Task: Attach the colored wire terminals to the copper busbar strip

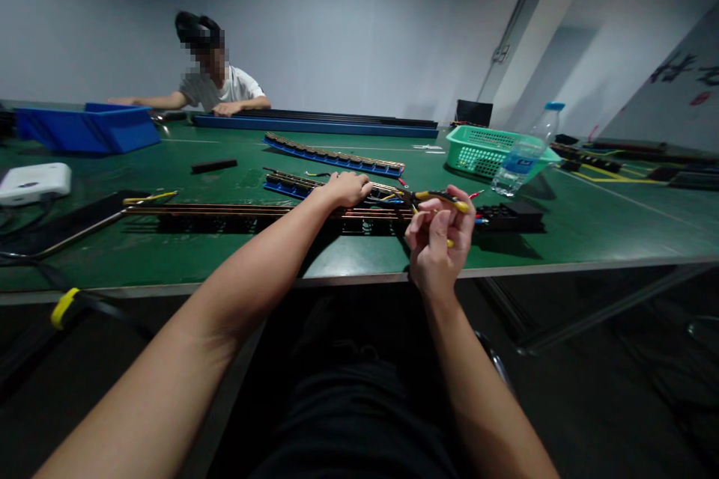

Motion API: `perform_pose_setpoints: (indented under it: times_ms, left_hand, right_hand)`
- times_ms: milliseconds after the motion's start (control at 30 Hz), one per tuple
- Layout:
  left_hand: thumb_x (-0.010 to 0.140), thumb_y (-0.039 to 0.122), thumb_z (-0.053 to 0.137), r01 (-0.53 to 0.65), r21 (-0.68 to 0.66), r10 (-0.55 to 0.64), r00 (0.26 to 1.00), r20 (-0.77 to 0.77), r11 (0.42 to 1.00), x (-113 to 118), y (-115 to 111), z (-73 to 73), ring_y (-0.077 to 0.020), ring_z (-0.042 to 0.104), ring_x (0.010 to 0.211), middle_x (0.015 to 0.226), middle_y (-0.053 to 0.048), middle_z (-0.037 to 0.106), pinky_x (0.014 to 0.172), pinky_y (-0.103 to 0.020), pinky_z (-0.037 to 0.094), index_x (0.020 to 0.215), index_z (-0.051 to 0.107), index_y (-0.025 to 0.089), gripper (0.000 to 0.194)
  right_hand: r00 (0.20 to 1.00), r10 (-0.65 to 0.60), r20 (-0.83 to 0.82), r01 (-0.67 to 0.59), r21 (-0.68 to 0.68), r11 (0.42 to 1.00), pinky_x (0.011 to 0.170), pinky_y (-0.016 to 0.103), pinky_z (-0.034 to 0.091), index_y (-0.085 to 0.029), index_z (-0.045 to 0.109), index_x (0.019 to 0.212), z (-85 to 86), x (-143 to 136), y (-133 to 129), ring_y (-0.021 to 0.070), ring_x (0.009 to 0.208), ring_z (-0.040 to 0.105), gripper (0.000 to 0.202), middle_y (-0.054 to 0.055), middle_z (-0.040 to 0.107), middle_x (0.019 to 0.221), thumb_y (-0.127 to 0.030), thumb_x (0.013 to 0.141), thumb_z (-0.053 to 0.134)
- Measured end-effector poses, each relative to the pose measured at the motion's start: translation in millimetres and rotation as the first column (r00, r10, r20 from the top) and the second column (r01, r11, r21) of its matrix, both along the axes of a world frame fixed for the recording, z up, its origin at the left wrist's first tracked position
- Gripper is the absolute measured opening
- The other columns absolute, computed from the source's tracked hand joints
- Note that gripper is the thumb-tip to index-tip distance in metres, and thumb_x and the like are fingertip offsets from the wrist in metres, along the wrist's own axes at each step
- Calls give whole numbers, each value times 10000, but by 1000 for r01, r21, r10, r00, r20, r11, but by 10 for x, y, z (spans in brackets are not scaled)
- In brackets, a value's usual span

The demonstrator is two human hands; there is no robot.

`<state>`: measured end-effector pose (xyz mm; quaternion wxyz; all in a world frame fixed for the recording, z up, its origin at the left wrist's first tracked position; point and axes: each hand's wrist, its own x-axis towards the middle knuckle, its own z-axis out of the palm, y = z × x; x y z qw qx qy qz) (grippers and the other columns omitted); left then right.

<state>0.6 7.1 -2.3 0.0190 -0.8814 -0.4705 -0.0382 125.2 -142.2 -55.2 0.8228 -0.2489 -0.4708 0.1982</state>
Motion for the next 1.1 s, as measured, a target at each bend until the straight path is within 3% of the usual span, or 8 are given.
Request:
perform_pose_setpoints:
  times_ms: [300, 433, 600, 733, 800, 867, 967, 1100]
  left_hand:
    - [1052, 467, 227, -15, 1, 15, 1000, -16, 1000, 8, -12, 11, -323, 545, 1235, 1358, -131, 600, 1029, -477, 390, 1332, 560, 226, 498]
    - [1050, 457, 224, -27, -11, 27, 1000, -16, 1000, 6, -48, 29, -321, 537, 1241, 1372, -123, 591, 1032, -476, 385, 1327, 561, 234, 490]
    - [1045, 460, 241, -30, -24, 30, 999, -17, 999, 16, -11, 19, -320, 539, 1242, 1364, -125, 596, 1033, -478, 390, 1300, 577, 233, 480]
    - [1046, 454, 246, -31, -11, 30, 999, -26, 999, 22, 44, -5, -304, 532, 1259, 1360, -120, 600, 1037, -467, 392, 1300, 571, 239, 465]
    - [1047, 457, 245, -31, -9, 30, 999, -29, 999, 21, 51, -10, -301, 540, 1247, 1359, -118, 602, 1030, -465, 399, 1293, 573, 244, 462]
    - [1046, 473, 245, -32, -8, 32, 999, -24, 999, 19, 45, -13, -304, 546, 1239, 1358, -115, 603, 1024, -465, 404, 1284, 578, 248, 467]
    - [1048, 488, 244, -30, -1, 30, 999, -11, 1000, 17, 34, -18, -305, 541, 1248, 1366, -113, 600, 1032, -461, 397, 1287, 578, 245, 478]
    - [1054, 462, 227, -22, -6, 22, 1000, -18, 1000, 20, 31, -21, -312, 530, 1263, 1374, -126, 595, 1042, -473, 385, 1312, 567, 226, 488]
  right_hand:
    - [978, 158, 136, -131, -191, 973, 398, 190, 329, -345, 493, 1261, 24, 24, 93, 96, 629, 557, 350, 18, 602, 1005, -479, 946, 566]
    - [950, 255, 181, -200, -274, 941, 436, 199, 352, -285, 519, 1197, 27, 39, 116, 97, 620, 527, 391, 16, 637, 925, -498, 892, 642]
    - [886, 237, 398, -90, -354, 931, 474, 222, 265, -201, 630, 1019, 37, 53, 56, 72, 513, 350, 303, -73, 435, 604, -435, 845, 710]
    - [780, 249, 574, 0, -397, 918, 491, 233, 248, -184, 685, 969, 52, 39, 11, 69, 503, 304, 237, -82, 379, 572, -377, 835, 714]
    - [792, 232, 564, 0, -381, 925, 497, 231, 263, -192, 675, 978, 49, 32, 12, 73, 513, 323, 223, -79, 388, 581, -368, 845, 706]
    - [855, 173, 489, -5, -327, 945, 499, 228, 293, -207, 640, 1019, 36, 24, 17, 80, 532, 364, 227, -66, 436, 629, -375, 871, 682]
    - [940, 70, 335, -1, -202, 979, 516, 232, 376, -252, 539, 1196, -8, 11, 5, 87, 571, 457, 299, -15, 577, 827, -378, 933, 603]
    - [934, -143, 328, 156, -12, 988, 624, 277, 486, -295, 452, 1338, -62, 50, -60, 119, 692, 581, 423, 38, 630, 1012, -349, 942, 588]
